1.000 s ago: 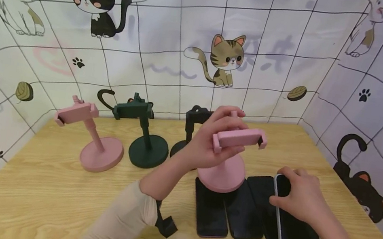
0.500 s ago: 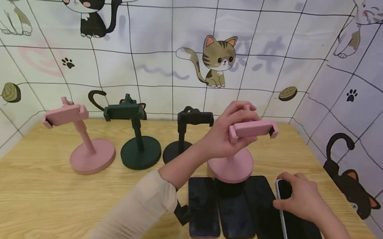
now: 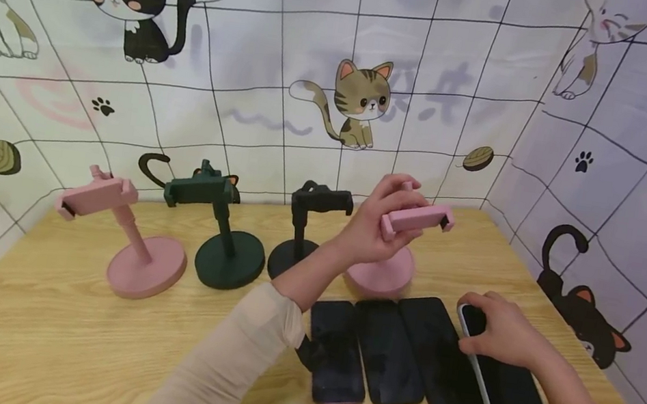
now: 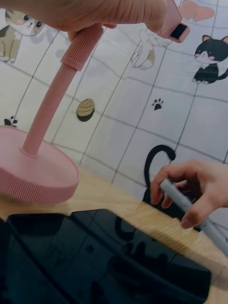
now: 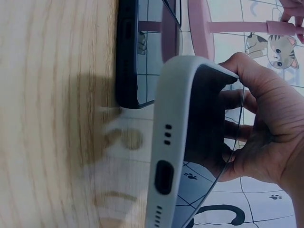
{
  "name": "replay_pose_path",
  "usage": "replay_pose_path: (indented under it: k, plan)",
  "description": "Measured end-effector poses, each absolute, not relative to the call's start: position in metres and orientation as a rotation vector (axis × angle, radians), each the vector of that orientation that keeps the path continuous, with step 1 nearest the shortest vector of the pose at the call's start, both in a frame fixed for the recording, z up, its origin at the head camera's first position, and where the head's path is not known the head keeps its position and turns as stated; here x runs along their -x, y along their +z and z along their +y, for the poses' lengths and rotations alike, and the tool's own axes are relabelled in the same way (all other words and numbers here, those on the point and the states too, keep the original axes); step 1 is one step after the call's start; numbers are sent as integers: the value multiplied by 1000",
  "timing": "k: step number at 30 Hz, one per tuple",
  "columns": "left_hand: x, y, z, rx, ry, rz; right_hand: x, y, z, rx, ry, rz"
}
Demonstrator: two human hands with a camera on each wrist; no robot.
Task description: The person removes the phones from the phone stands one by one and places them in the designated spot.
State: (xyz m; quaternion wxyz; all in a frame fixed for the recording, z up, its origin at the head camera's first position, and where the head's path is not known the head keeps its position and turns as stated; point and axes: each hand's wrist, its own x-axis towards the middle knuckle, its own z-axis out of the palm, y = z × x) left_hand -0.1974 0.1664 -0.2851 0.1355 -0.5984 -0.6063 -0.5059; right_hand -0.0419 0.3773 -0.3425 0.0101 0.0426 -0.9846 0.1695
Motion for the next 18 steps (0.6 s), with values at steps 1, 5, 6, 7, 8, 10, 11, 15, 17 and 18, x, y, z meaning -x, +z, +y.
replay_pose_path:
  k: [1, 5, 6, 7, 8, 10, 11, 15, 17, 18]
  plan:
    - [199, -287, 167, 1723, -1462, -1761, 43, -343, 378, -140, 533, -3070]
    - [204, -295, 166, 1681, -1441, -1781, 47, -346, 379, -160, 556, -3067]
    - [205, -296, 166, 1670, -1440, -1784, 47, -347, 379, -161, 566, -3070]
    - [206, -298, 166, 1665, -1439, -1789, 48, -348, 380, -160, 577, -3077]
    - [207, -299, 166, 1658, -1435, -1798, 50, -348, 380, -150, 588, -3084]
    - [209, -302, 166, 1650, -1427, -1802, 51, -348, 380, -140, 611, -3100]
    - [211, -303, 167, 1649, -1426, -1800, 53, -348, 380, -136, 622, -3107]
    - [216, -307, 167, 1661, -1424, -1745, 57, -349, 381, -146, 642, -3115]
    - [219, -308, 167, 1659, -1435, -1725, 60, -350, 382, -149, 639, -3112]
    - [220, -308, 167, 1655, -1436, -1719, 61, -351, 382, -147, 642, -3110]
